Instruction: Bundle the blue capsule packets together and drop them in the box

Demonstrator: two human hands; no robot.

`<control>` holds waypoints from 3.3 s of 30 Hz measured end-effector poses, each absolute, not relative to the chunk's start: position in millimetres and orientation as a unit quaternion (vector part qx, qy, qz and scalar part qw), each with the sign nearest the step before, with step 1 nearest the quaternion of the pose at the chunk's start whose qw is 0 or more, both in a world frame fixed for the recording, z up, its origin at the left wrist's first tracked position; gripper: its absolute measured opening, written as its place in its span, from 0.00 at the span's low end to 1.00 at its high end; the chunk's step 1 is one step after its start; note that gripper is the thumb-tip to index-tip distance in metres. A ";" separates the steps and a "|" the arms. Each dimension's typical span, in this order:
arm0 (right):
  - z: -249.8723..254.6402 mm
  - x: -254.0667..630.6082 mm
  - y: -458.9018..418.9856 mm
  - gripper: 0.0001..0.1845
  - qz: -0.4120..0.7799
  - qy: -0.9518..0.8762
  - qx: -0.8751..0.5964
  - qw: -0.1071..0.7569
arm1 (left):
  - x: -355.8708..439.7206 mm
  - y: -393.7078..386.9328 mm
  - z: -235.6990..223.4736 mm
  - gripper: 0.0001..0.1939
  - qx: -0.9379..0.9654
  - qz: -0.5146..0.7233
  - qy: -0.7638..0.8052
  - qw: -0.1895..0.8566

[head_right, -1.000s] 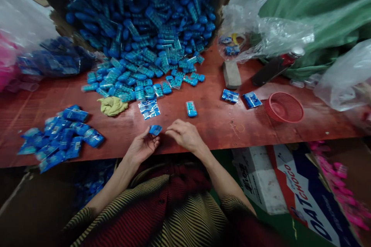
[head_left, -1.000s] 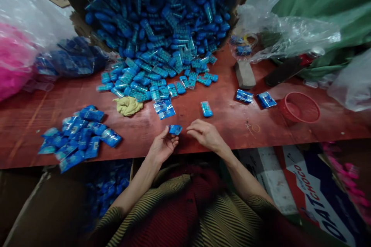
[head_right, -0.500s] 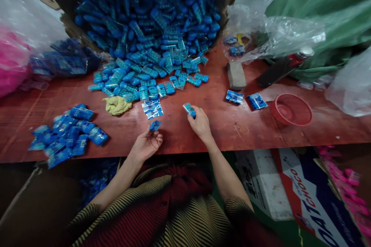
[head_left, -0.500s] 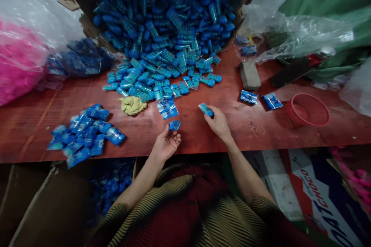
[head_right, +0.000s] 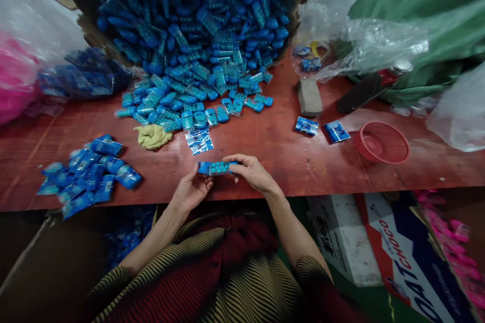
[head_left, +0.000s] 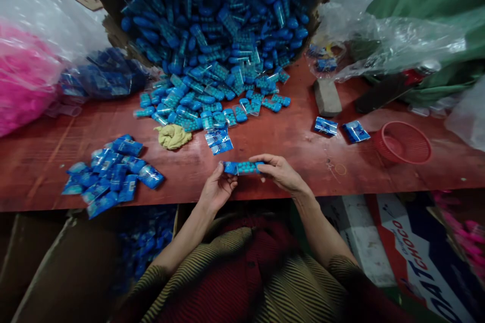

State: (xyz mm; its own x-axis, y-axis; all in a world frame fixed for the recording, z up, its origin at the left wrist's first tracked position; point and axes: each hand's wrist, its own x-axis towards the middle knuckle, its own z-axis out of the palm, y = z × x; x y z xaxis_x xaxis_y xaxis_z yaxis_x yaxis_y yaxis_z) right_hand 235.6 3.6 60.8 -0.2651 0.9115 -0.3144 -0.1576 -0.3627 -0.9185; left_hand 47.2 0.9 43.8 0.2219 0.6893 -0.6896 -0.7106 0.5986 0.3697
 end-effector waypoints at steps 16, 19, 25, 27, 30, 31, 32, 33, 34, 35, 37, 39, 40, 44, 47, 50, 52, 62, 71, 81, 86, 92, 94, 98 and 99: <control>71.1 224.6 -9.4 0.13 0.522 -0.546 -0.505 0.418 | 44.8 -1.9 44.3 0.07 0.020 0.477 0.417 0.773; 69.4 222.0 -11.7 0.13 0.506 -0.550 -0.504 0.433 | 43.4 -1.6 43.8 0.06 0.027 0.483 0.417 0.769; 65.8 217.8 -16.6 0.12 0.469 -0.573 -0.507 0.441 | 42.3 -1.6 44.4 0.06 0.028 0.488 0.415 0.767; 65.0 215.8 -17.8 0.12 0.455 -0.578 -0.513 0.443 | 42.4 -1.8 45.2 0.06 0.030 0.493 0.416 0.764; 63.3 212.5 -19.4 0.12 0.433 -0.586 -0.515 0.451 | 41.9 -1.5 45.2 0.06 0.030 0.498 0.419 0.759; 62.7 211.4 -20.0 0.12 0.427 -0.588 -0.513 0.456 | 41.6 -1.3 44.9 0.06 0.028 0.498 0.419 0.758; 62.2 210.3 -20.8 0.12 0.424 -0.589 -0.511 0.460 | 41.3 -1.1 44.5 0.06 0.027 0.499 0.420 0.758; 61.9 209.2 -21.5 0.12 0.423 -0.587 -0.510 0.464 | 41.0 -0.9 44.2 0.06 0.028 0.500 0.419 0.758; 61.7 208.1 -22.3 0.12 0.427 -0.582 -0.512 0.466 | 40.7 -0.8 43.9 0.06 0.031 0.503 0.416 0.757; 61.6 207.2 -23.1 0.12 0.435 -0.573 -0.516 0.466 | 40.5 -0.7 43.7 0.05 0.035 0.507 0.414 0.756; 61.2 205.5 -24.6 0.12 0.457 -0.548 -0.526 0.463 | 40.2 -0.6 43.8 0.05 0.047 0.514 0.411 0.752; 60.2 204.4 -26.0 0.13 0.478 -0.526 -0.534 0.458 | 40.1 -0.4 44.2 0.06 0.057 0.516 0.412 0.749; 59.5 204.1 -26.6 0.13 0.485 -0.520 -0.536 0.456 | 40.0 -0.4 44.5 0.06 0.060 0.515 0.414 0.748; 57.7 204.0 -27.8 0.14 0.497 -0.509 -0.539 0.451 | 39.9 0.1 45.4 0.06 0.072 0.516 0.413 0.747; 58.8 204.8 -27.2 0.14 0.502 -0.508 -0.540 0.446 | 39.6 1.1 46.3 0.06 0.075 0.518 0.414 0.745; 59.6 205.5 -26.4 0.14 0.495 -0.516 -0.535 0.450 | 39.1 2.7 47.5 0.06 0.072 0.514 0.418 0.745; 59.0 205.7 -26.0 0.14 0.487 -0.527 -0.528 0.455 | 38.9 3.8 48.4 0.05 0.060 0.512 0.421 0.747; 61.3 204.7 -26.1 0.13 0.461 -0.545 -0.530 0.458 | 41.3 1.4 50.4 0.06 0.094 0.525 0.413 0.739; 58.5 204.6 -28.9 0.15 0.541 -0.471 -0.523 0.460 | 41.2 2.6 49.4 0.04 0.085 0.522 0.419 0.738; 55.8 203.1 -29.7 0.16 0.526 -0.484 -0.535 0.450 | 40.2 3.1 47.0 0.08 0.081 0.535 0.415 0.731; 62.9 203.5 -29.5 0.14 0.422 -0.605 -0.500 0.454 | 42.1 2.0 46.8 0.12 0.102 0.545 0.424 0.716; 49.4 201.3 -27.0 0.16 0.398 -0.616 -0.506 0.454 | 47.4 -1.5 49.5 0.12 0.107 0.516 0.447 0.723; 42.9 196.4 -28.7 0.17 0.351 -0.635 -0.528 0.442 | 48.4 -2.2 50.0 0.11 0.097 0.499 0.448 0.735; 39.9 188.1 -34.1 0.20 0.324 -0.677 -0.520 0.408 | 47.3 -1.5 50.7 0.05 0.071 0.482 0.459 0.743; 40.9 188.0 -34.5 0.20 0.342 -0.678 -0.506 0.409 | 46.5 -1.1 51.1 0.04 0.065 0.477 0.464 0.744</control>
State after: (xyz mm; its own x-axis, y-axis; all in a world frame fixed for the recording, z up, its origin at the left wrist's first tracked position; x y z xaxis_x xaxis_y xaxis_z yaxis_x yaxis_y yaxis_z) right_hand 188.0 -34.5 40.9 -0.1532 0.9661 0.2079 0.4060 0.2533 -0.8781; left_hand 46.5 -1.1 51.1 0.1149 0.7699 -0.6278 -0.6488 0.5367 0.5394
